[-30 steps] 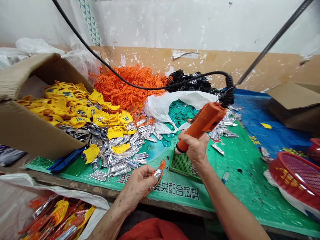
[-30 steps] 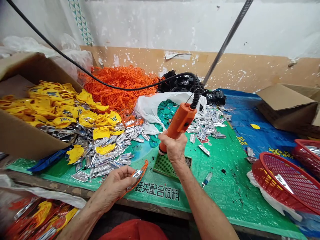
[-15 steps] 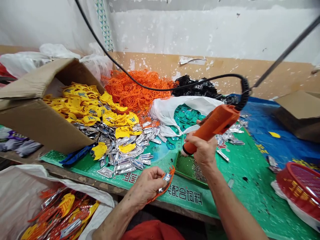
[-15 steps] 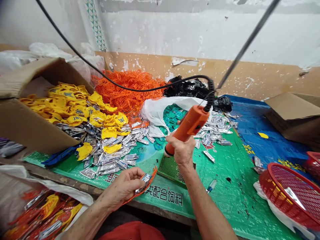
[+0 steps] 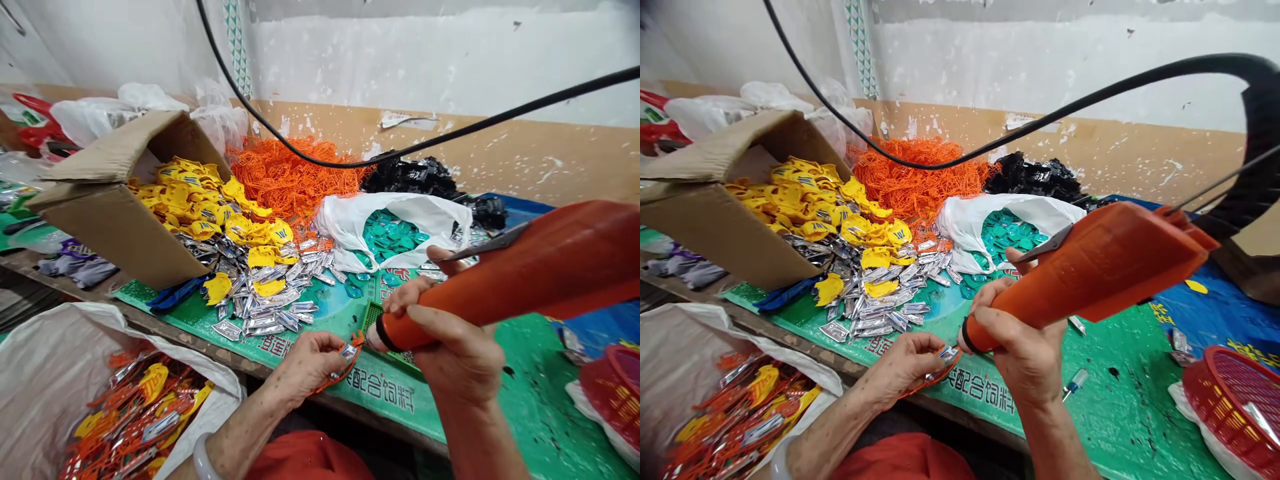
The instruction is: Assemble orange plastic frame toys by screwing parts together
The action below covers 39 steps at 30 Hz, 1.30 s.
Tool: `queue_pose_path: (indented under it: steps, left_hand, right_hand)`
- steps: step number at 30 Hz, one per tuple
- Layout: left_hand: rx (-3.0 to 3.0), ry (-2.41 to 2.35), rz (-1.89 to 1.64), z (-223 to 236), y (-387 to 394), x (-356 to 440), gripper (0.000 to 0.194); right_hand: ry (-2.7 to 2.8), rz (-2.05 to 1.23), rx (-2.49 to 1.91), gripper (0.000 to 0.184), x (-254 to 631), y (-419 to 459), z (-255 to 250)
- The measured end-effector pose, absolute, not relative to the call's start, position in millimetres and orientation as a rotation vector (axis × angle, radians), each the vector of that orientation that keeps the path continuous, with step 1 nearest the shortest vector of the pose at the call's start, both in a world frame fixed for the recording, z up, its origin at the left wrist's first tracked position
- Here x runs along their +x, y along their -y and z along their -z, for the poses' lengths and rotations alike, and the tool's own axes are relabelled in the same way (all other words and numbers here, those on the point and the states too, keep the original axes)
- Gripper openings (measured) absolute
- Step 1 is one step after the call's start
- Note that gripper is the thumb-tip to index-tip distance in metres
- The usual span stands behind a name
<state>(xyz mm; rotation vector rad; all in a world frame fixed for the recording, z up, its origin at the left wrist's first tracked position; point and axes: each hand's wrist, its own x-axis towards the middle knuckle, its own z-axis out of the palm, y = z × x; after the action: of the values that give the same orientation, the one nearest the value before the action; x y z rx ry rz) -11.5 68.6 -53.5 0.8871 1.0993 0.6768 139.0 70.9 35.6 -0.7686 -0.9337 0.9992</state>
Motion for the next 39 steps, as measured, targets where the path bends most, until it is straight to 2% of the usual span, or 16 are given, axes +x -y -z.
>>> queue_pose_path:
  steps: [7,25,39]
  left_hand:
    - [0.832,-1.072,-0.698,55.4,-68.8,-11.5,0.019]
    - [0.715,-1.028,-0.759,57.1,-68.1,-9.4,0.022]
    - [0.692,-1.019,-0.758,57.0,-67.5,-10.1,0.021]
  right_hand:
    - [0.921,-1.040,-0.753,0.045,132.7,-69.4,-29.0]
    - [0.909,-1.058,-0.783,0.065,131.1,-69.7,-17.8]
    - [0.953,-1.064,-0.780,0.066,130.3,-65.9,-19.3]
